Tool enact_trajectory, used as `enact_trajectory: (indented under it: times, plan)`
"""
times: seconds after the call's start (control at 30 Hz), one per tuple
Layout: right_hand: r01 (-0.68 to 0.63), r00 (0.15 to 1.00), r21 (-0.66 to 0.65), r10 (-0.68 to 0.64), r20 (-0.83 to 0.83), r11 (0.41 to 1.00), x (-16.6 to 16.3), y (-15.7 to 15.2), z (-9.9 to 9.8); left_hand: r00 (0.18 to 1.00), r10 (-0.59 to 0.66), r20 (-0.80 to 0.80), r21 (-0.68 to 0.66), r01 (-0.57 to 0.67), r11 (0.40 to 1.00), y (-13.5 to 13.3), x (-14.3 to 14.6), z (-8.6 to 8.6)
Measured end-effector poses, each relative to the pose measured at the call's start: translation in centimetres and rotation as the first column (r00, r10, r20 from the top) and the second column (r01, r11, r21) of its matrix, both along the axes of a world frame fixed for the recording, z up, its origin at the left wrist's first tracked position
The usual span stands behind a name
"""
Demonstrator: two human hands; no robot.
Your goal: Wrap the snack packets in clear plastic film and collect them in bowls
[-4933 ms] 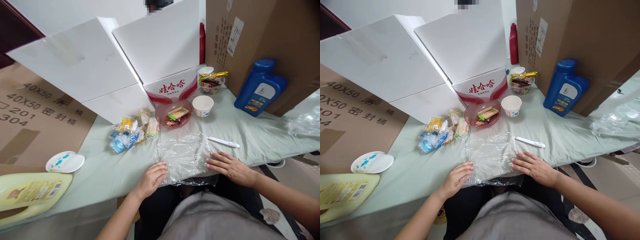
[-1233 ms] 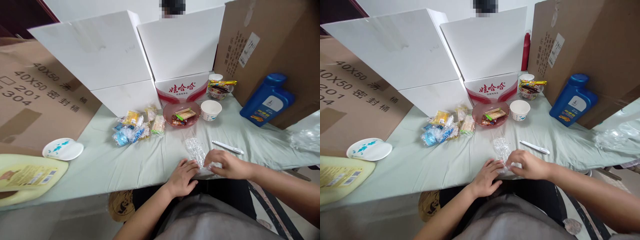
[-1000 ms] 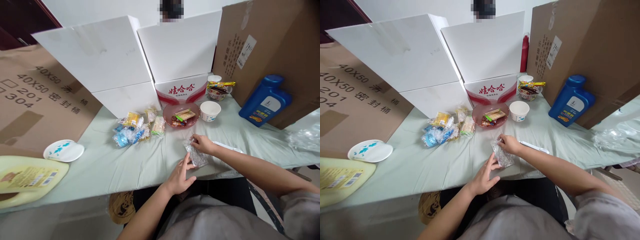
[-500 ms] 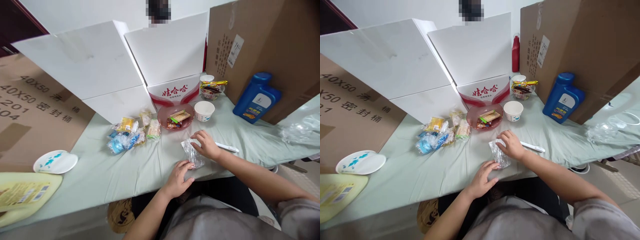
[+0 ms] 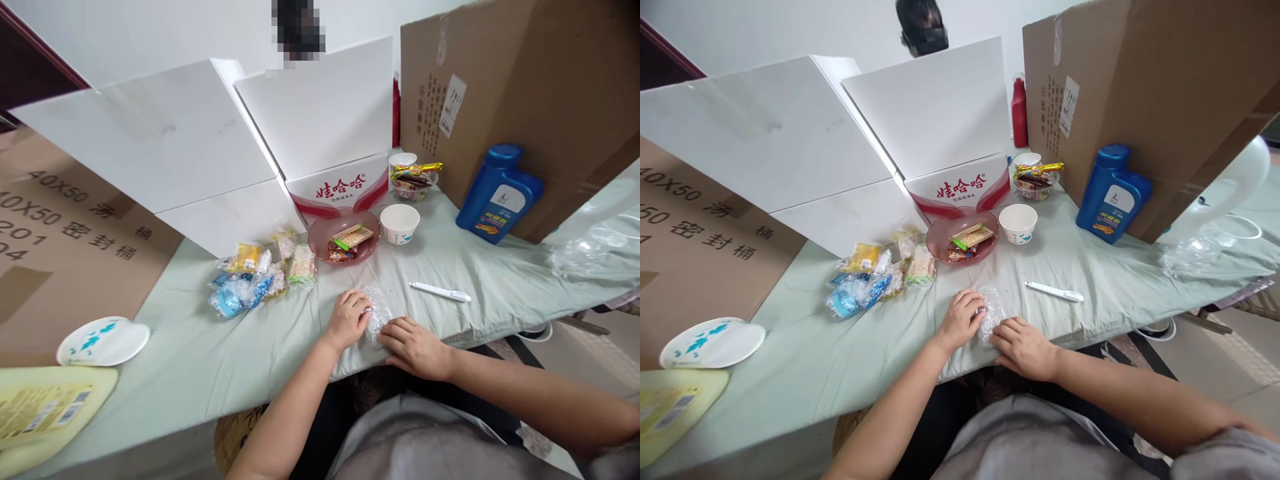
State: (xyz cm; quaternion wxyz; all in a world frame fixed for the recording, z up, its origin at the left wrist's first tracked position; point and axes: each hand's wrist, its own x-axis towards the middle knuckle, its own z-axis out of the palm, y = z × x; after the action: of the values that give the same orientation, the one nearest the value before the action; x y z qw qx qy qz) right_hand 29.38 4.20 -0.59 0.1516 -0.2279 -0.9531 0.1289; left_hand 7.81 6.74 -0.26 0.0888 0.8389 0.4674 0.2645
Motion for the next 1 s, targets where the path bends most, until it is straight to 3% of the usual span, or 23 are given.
enact_trajectory:
  times: [0.2,0.27,0.37,0.43,0.6,0.77,0.87,1.0]
  plan:
    - [0.097,0.994,-0.028,-0.099,-0.043,0.995,-1.6,3.7,3.6,0.996,-0.026,0.082,-0.005,0.027,1.000,0.1,-0.8,-1.2]
    - [0.011,1.000,-0.049,-0.012,-0.015,0.999,-2.2,4.8,4.2,0.995,-0.011,0.104,-0.006,0.012,1.000,0.2,-0.9,-1.3]
    - [-0.167,0.977,-0.051,0.172,0.124,0.985,-2.5,4.6,3.6,0.995,-0.001,0.103,-0.047,0.005,0.999,0.2,-0.9,-1.3]
    - [-0.183,0.964,-0.011,0.182,0.193,0.983,-2.2,3.7,2.8,0.994,0.010,0.105,-0.073,-0.002,0.997,0.2,-0.9,-1.3]
    - [-0.099,0.988,0.017,0.097,0.121,0.995,-1.9,3.5,3.2,0.990,-0.011,0.140,-0.089,0.023,0.996,0.3,-1.2,-1.3]
    - [0.051,0.986,0.037,-0.056,0.156,0.998,-3.8,8.1,4.3,0.971,0.030,0.236,-0.093,-0.008,0.996,0.5,-1.6,-2.4]
    - [0.090,0.965,0.094,-0.110,0.237,0.991,-5.3,10.5,3.0,0.968,0.085,0.236,-0.116,-0.059,0.992,0.4,-1.6,-2.8]
    - [0.155,0.957,0.112,-0.178,0.229,0.982,-6.4,11.0,0.7,0.975,0.097,0.199,-0.057,-0.087,0.995,0.3,-1.4,-2.4]
